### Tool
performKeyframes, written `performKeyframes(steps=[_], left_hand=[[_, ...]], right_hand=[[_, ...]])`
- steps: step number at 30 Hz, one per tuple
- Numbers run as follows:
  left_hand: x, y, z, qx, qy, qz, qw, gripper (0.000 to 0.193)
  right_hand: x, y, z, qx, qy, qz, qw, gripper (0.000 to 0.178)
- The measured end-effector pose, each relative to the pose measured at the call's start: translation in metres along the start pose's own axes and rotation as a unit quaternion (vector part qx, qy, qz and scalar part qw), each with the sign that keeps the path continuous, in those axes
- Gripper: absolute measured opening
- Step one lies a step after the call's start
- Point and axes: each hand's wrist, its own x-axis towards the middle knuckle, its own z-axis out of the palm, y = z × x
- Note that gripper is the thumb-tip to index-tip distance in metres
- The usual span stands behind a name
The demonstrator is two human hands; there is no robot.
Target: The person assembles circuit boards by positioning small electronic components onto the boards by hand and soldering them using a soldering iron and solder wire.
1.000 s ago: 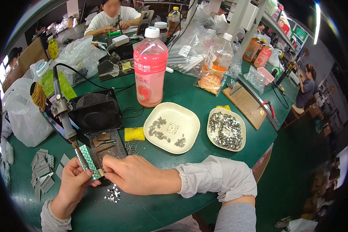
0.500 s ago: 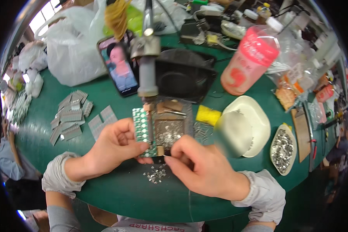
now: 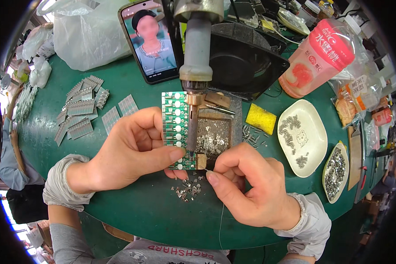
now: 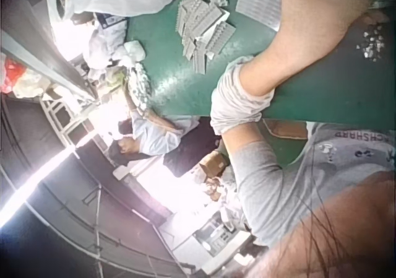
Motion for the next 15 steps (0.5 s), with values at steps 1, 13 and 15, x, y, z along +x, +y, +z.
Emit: performKeyframes(steps=[1, 13, 15], left_hand=[[0.0001, 0.0003, 0.0005, 0.000, 0.003, 0.004, 1.000, 0.017], [-0.0021, 0.0037, 0.0023, -0.006, -0.008, -0.051, 0.999, 0.017], [-0.0035, 0.0014, 0.0035, 0.005, -0.004, -0.047, 0.999, 0.017]], right_hand=[[-0.0001, -0.0005, -0.0003, 0.001, -0.002, 0.002, 1.000, 0.013], [-0.0032, -0.0075, -0.0031, 0.112, 0.026, 0.113, 0.987, 0.010], [-0.0028, -0.0050, -0.0058, 0.071, 0.016, 0.091, 0.993, 0.010]])
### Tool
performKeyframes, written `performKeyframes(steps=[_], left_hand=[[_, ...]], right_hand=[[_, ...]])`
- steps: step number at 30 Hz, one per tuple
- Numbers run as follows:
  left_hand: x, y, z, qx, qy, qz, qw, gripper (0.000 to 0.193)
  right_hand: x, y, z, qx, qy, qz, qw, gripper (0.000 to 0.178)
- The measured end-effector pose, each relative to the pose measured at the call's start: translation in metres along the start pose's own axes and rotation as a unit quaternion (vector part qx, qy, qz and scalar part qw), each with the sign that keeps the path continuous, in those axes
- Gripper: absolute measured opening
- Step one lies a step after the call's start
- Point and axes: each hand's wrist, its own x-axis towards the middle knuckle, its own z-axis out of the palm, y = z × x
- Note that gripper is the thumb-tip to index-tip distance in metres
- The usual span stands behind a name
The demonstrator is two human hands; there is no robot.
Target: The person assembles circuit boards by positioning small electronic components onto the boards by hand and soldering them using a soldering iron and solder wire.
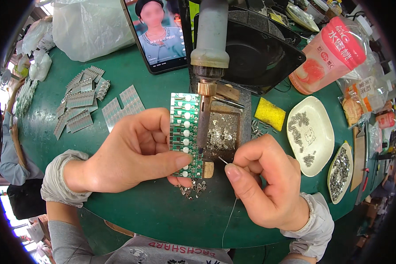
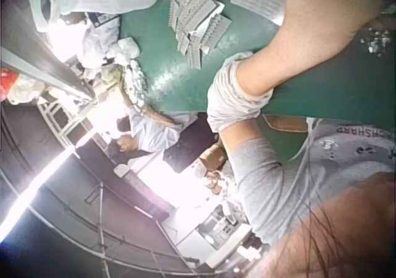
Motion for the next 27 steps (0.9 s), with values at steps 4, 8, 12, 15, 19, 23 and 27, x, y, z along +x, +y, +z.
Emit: performKeyframes(steps=[4, 8, 12, 15, 19, 23, 27], left_hand=[[0.002, -0.006, -0.005, 0.009, 0.017, 0.029, 0.999, 0.016], [0.006, -0.008, -0.009, 0.027, 0.029, 0.041, 0.998, 0.013], [0.009, -0.009, -0.010, 0.035, 0.027, 0.023, 0.999, 0.013], [0.009, -0.010, -0.010, 0.024, 0.028, 0.023, 0.999, 0.013], [0.009, -0.014, -0.011, 0.025, 0.020, 0.020, 0.999, 0.013], [0.010, -0.020, -0.012, 0.021, 0.014, 0.023, 0.999, 0.014], [0.010, -0.020, -0.011, 0.010, 0.006, 0.027, 1.000, 0.016]], right_hand=[[0.008, -0.013, -0.003, -0.183, -0.093, -0.006, 0.979, 0.010], [0.005, 0.000, 0.005, -0.283, -0.137, -0.100, 0.944, 0.019], [0.002, 0.010, 0.016, -0.325, -0.116, -0.157, 0.925, 0.019], [0.002, 0.012, 0.017, -0.363, -0.121, -0.160, 0.910, 0.021], [0.004, 0.010, 0.015, -0.325, -0.135, -0.164, 0.921, 0.020], [0.003, 0.001, 0.010, -0.264, -0.135, -0.090, 0.951, 0.018], [0.002, 0.000, 0.010, -0.253, -0.146, -0.064, 0.954, 0.018]])
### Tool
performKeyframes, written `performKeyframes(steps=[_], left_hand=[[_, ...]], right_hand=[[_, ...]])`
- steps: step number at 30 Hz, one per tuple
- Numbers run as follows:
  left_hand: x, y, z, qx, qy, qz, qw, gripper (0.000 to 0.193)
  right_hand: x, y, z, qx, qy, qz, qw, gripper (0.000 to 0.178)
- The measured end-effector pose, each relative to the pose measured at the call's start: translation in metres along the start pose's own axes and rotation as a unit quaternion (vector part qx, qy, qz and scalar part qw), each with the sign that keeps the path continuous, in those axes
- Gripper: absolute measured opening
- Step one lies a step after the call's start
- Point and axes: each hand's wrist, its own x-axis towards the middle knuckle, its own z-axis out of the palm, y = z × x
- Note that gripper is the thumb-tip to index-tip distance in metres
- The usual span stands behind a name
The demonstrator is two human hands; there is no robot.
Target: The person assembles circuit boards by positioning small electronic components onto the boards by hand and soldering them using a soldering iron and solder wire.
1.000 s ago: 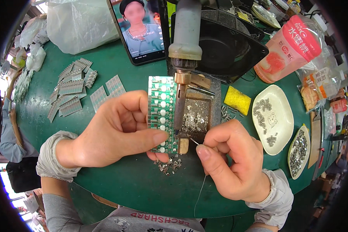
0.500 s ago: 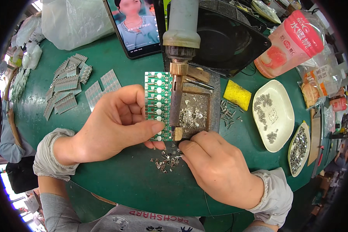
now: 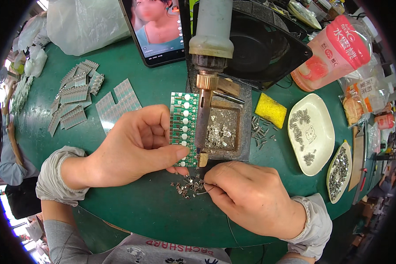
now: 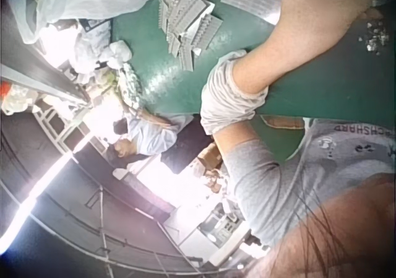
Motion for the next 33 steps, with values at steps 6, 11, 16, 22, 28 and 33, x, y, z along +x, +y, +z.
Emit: performKeyframes(steps=[6, 11, 16, 22, 28, 33], left_hand=[[0.000, -0.002, 0.001, -0.003, -0.007, -0.009, 1.000, 0.017], [-0.001, -0.002, 0.002, 0.017, -0.008, -0.005, 1.000, 0.018], [-0.002, -0.002, 0.003, 0.035, -0.013, 0.003, 0.999, 0.017], [-0.002, -0.002, 0.000, 0.046, -0.029, 0.008, 0.999, 0.013], [0.000, 0.001, -0.003, 0.041, -0.039, -0.040, 0.998, 0.011], [0.001, 0.002, -0.003, 0.036, -0.045, -0.054, 0.997, 0.010]], right_hand=[[0.003, 0.001, 0.001, 0.028, 0.010, -0.008, 1.000, 0.017], [0.002, -0.006, -0.005, 0.084, 0.053, 0.037, 0.994, 0.017], [0.006, -0.003, -0.004, 0.072, 0.086, -0.017, 0.994, 0.017], [0.003, -0.006, -0.001, 0.099, 0.111, 0.044, 0.988, 0.015], [0.006, 0.003, 0.007, 0.010, 0.149, -0.042, 0.988, 0.019], [0.005, 0.002, 0.007, -0.089, 0.152, -0.114, 0.978, 0.021]])
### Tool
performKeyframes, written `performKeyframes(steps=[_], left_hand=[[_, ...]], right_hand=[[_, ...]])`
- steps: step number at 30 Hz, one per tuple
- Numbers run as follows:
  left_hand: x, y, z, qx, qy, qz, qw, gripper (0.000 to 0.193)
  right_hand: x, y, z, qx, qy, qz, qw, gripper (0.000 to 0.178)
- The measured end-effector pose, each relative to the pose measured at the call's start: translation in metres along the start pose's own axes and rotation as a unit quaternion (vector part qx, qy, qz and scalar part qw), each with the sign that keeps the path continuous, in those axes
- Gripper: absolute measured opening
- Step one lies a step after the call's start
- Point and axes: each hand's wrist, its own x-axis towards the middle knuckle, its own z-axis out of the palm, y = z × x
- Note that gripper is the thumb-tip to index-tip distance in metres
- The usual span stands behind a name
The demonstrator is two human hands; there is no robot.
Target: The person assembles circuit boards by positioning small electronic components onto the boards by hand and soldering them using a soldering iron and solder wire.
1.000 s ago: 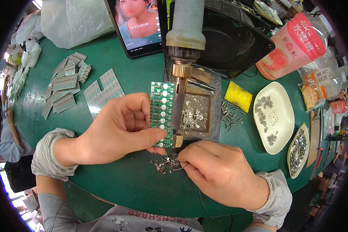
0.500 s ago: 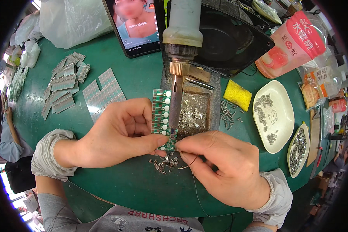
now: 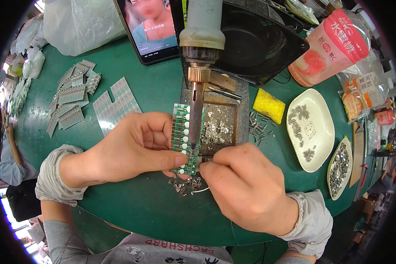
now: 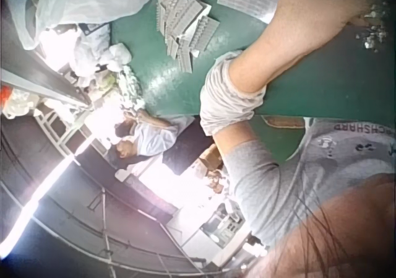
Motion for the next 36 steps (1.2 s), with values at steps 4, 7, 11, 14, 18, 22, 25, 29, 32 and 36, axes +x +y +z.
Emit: performKeyframes(steps=[4, 7, 11, 14, 18, 22, 25, 29, 32, 36], left_hand=[[0.001, 0.002, -0.001, -0.010, 0.006, -0.026, 1.000, 0.011], [0.001, 0.001, -0.002, 0.002, 0.029, -0.019, 0.999, 0.012], [0.002, 0.001, -0.002, 0.008, 0.026, -0.007, 1.000, 0.013], [0.002, 0.002, -0.002, 0.021, 0.024, -0.008, 0.999, 0.013], [0.001, 0.000, -0.002, 0.014, 0.028, -0.013, 0.999, 0.013], [0.001, -0.001, -0.001, 0.001, 0.018, -0.005, 1.000, 0.012], [0.001, -0.001, -0.001, -0.001, 0.013, -0.011, 1.000, 0.013], [0.000, -0.002, 0.002, -0.062, 0.000, -0.010, 0.998, 0.012], [-0.001, 0.001, 0.004, -0.036, 0.003, -0.034, 0.999, 0.012], [-0.002, 0.003, 0.005, -0.015, -0.009, -0.037, 0.999, 0.012]], right_hand=[[0.000, -0.002, -0.004, -0.025, -0.026, -0.012, 0.999, 0.025], [-0.002, 0.002, -0.007, 0.021, -0.073, 0.027, 0.997, 0.023], [-0.004, 0.000, 0.000, 0.015, -0.144, 0.058, 0.988, 0.019], [-0.007, 0.005, 0.004, 0.028, -0.133, 0.023, 0.991, 0.020], [-0.004, 0.000, -0.008, 0.031, -0.153, 0.063, 0.986, 0.018], [0.001, -0.002, -0.016, 0.095, -0.118, 0.110, 0.982, 0.016], [0.005, 0.001, -0.016, 0.125, -0.085, 0.119, 0.981, 0.017], [0.006, -0.003, -0.015, 0.156, -0.045, 0.182, 0.970, 0.015], [0.005, -0.002, -0.015, 0.163, -0.053, 0.187, 0.967, 0.014], [0.006, 0.001, -0.012, 0.147, -0.060, 0.159, 0.974, 0.015]])
